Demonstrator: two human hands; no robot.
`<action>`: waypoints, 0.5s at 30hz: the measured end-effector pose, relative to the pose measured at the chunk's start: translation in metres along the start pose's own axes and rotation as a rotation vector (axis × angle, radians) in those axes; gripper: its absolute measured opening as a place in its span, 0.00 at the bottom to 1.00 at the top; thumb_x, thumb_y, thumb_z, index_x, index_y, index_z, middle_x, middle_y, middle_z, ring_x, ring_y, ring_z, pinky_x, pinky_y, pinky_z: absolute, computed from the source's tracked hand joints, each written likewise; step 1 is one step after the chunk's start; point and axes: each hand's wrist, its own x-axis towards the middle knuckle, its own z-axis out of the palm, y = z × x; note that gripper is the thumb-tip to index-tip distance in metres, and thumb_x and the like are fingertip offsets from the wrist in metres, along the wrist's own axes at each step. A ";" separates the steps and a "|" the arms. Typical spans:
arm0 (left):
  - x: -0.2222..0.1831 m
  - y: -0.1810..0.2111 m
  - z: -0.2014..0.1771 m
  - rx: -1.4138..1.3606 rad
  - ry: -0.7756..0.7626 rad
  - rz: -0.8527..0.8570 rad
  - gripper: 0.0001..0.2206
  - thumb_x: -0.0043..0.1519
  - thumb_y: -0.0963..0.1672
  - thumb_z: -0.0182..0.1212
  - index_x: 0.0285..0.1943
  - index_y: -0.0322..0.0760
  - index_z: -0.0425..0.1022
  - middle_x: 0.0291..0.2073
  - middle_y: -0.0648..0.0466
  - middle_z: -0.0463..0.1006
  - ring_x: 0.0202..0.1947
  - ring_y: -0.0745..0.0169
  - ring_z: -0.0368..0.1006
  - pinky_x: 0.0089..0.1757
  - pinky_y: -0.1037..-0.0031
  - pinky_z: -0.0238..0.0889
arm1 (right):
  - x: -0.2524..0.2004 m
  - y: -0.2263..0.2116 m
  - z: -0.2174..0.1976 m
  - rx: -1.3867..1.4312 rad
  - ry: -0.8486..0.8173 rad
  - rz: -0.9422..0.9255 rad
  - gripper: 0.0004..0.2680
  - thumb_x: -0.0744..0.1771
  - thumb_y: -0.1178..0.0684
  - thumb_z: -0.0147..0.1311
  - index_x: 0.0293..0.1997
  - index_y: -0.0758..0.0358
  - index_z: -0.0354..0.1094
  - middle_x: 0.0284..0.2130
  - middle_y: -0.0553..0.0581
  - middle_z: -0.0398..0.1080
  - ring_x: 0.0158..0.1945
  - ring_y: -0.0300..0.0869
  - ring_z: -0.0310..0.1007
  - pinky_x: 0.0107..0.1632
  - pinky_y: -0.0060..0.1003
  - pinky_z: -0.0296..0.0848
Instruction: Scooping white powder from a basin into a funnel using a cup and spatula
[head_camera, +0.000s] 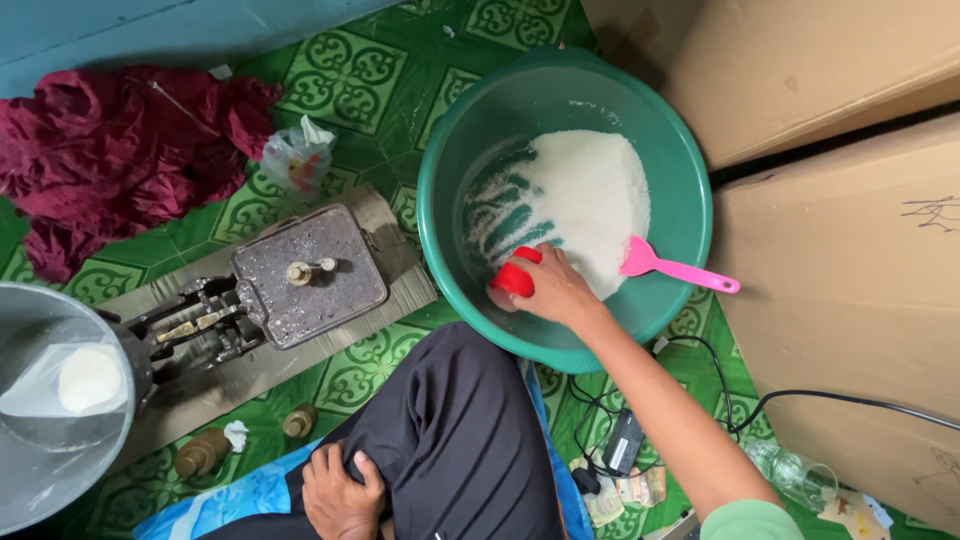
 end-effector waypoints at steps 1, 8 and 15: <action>0.001 0.001 -0.001 0.006 0.005 0.004 0.15 0.56 0.51 0.48 0.42 0.42 0.74 0.39 0.53 0.72 0.38 0.47 0.67 0.36 0.62 0.60 | -0.004 -0.004 -0.008 0.059 -0.042 0.024 0.24 0.63 0.42 0.52 0.67 0.42 0.54 0.58 0.63 0.51 0.61 0.61 0.52 0.55 0.53 0.65; 0.002 0.004 -0.004 0.005 0.013 0.008 0.16 0.57 0.51 0.47 0.42 0.41 0.75 0.39 0.53 0.73 0.38 0.48 0.67 0.37 0.62 0.61 | -0.004 0.013 -0.010 0.355 -0.140 0.057 0.25 0.62 0.41 0.53 0.69 0.40 0.55 0.59 0.57 0.55 0.61 0.48 0.61 0.59 0.43 0.64; 0.001 0.005 -0.003 0.013 0.018 0.003 0.15 0.57 0.51 0.46 0.42 0.42 0.75 0.39 0.54 0.72 0.37 0.49 0.67 0.36 0.63 0.60 | -0.021 0.031 -0.012 0.760 0.006 -0.005 0.25 0.61 0.44 0.55 0.67 0.44 0.57 0.66 0.55 0.58 0.62 0.50 0.65 0.60 0.47 0.67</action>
